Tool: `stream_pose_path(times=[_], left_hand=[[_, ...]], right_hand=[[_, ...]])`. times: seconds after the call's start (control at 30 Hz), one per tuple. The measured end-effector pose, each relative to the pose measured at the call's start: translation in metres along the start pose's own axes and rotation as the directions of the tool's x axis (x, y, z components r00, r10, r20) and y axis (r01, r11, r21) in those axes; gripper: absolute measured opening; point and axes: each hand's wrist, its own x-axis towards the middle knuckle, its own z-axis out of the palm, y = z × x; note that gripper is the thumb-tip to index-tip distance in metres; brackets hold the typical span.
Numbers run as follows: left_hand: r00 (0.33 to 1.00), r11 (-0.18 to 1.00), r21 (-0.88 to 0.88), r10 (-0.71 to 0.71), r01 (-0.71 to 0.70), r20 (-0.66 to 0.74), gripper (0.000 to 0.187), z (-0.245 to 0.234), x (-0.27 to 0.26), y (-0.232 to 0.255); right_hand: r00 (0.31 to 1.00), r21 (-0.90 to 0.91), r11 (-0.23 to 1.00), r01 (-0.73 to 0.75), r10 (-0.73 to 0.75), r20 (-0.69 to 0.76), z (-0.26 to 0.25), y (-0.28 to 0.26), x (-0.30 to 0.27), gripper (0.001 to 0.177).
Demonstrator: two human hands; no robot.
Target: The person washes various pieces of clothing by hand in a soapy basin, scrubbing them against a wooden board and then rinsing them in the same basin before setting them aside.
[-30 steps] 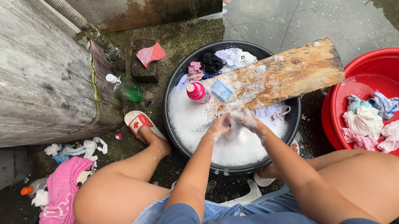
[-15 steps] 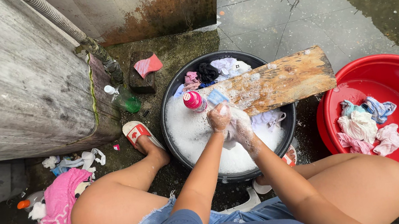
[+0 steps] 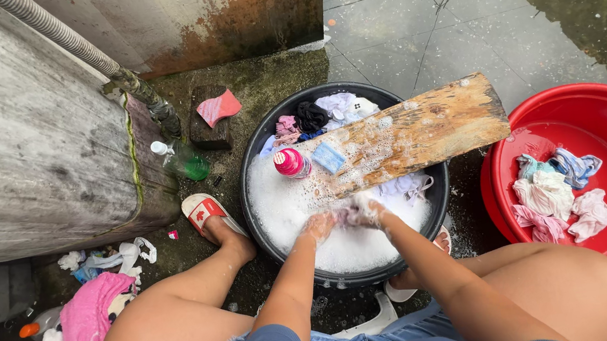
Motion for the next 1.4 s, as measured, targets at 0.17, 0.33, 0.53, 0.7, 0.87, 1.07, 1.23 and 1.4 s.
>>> stream_pose_path(times=[0.17,0.33,0.53,0.7,0.87,1.07,1.23,1.4], left_hand=[[0.970,0.989,0.144,-0.041,0.006,0.240,0.043,0.022,-0.029,-0.007],[0.982,0.999,0.043,0.018,-0.027,0.190,0.043,0.021,-0.021,-0.006],[0.962,0.831,-0.492,0.180,-0.259,-0.203,0.051,-0.007,0.024,0.028],[0.577,0.416,-0.523,0.006,-0.744,-0.817,0.025,-0.024,0.037,0.091],[0.156,0.922,0.148,0.215,-0.358,-0.964,0.024,-0.093,0.032,0.082],[0.291,0.549,-0.225,0.036,-0.805,-0.956,0.019,-0.079,0.023,0.131],[0.239,0.665,-0.163,0.024,-0.729,-0.971,0.009,-0.081,0.011,0.150],[0.318,0.773,-0.307,-0.144,-0.555,-0.937,0.023,-0.116,0.013,0.118]], right_hand=[[0.942,-0.398,0.879,-0.261,0.322,0.094,0.034,0.034,-0.042,0.047],[0.988,-0.253,0.962,-0.103,0.128,0.085,0.025,0.016,-0.023,0.051],[0.980,0.226,0.954,0.196,-0.184,-0.076,-0.017,-0.037,-0.004,0.053],[0.964,0.732,0.627,0.266,-0.165,-0.209,0.032,-0.068,0.023,0.046],[0.963,0.773,0.574,0.270,-0.162,-0.216,0.016,-0.075,0.016,0.041],[0.954,0.747,0.600,0.284,-0.101,-0.282,0.004,-0.076,0.031,0.036],[0.952,0.761,0.578,0.294,-0.112,-0.284,0.006,-0.077,0.044,0.035],[0.860,0.786,0.435,0.440,-0.457,-0.228,0.006,-0.057,0.030,0.027]])
